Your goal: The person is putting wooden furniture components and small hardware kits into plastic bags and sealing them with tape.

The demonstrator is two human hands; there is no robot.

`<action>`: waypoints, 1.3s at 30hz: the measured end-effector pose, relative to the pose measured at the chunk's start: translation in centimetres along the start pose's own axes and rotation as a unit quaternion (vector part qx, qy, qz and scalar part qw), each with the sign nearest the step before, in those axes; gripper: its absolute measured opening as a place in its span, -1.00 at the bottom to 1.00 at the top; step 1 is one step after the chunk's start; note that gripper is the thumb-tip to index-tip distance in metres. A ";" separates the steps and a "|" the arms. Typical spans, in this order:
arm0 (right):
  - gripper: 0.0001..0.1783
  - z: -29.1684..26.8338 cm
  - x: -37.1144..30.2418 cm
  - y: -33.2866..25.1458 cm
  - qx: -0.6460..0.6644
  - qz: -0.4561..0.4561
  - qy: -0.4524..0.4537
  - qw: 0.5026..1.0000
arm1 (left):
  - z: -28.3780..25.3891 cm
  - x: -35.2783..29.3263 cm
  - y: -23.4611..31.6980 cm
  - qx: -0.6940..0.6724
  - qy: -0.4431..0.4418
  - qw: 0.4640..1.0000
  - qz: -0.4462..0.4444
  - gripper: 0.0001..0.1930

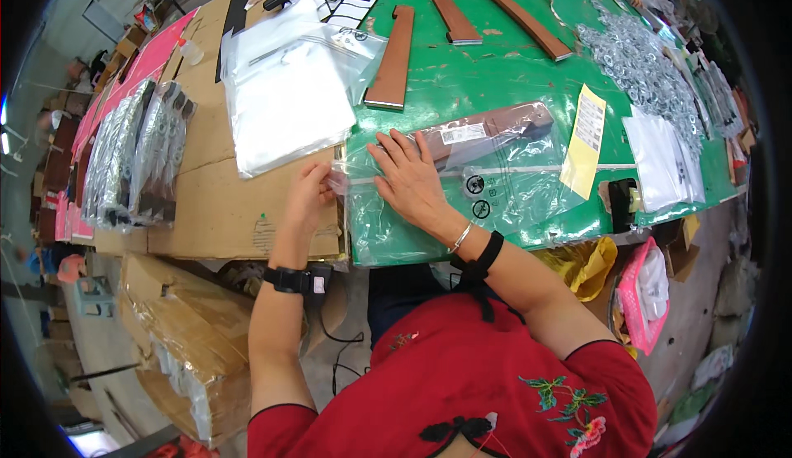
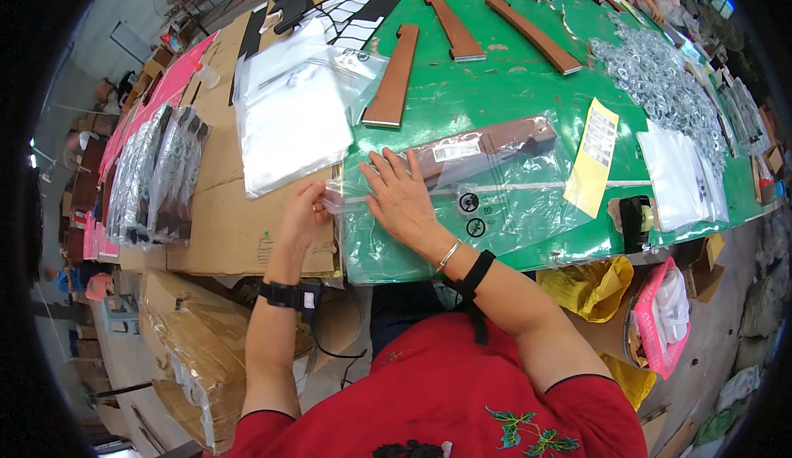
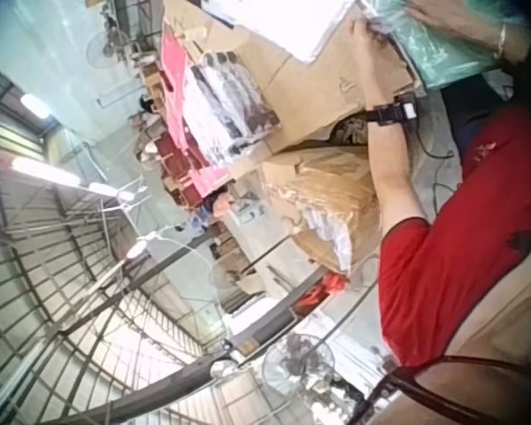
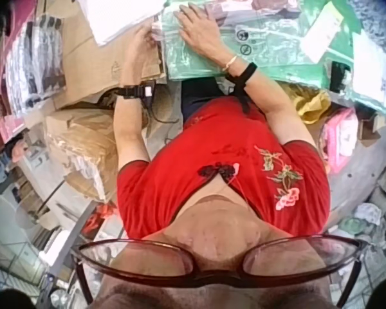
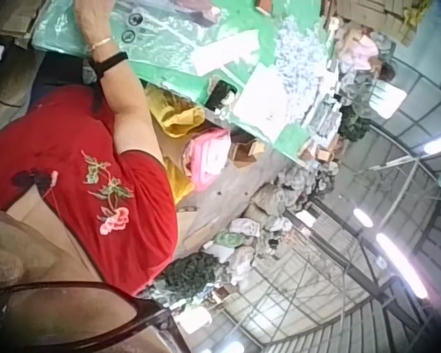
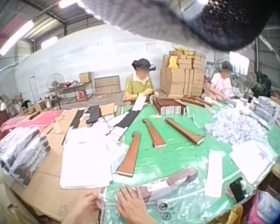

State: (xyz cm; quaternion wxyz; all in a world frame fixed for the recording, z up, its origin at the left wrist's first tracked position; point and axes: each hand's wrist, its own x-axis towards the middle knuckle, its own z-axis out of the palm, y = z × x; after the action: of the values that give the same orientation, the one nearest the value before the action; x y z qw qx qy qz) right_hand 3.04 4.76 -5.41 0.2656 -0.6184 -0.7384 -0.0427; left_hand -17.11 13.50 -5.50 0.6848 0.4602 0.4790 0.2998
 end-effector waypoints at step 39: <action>-0.43 -0.3 -0.1 -0.2 0.028 0.007 0.024 0.999 | 0.6 0.8 0.6 0.249 0.028 0.943 0.219 -0.38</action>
State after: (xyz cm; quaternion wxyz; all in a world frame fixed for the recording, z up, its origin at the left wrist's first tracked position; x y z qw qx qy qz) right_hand 2.94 4.49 -5.10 0.3006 -0.6150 -0.7282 -0.0349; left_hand -16.30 14.22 -5.13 0.4518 0.7009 0.4451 0.3262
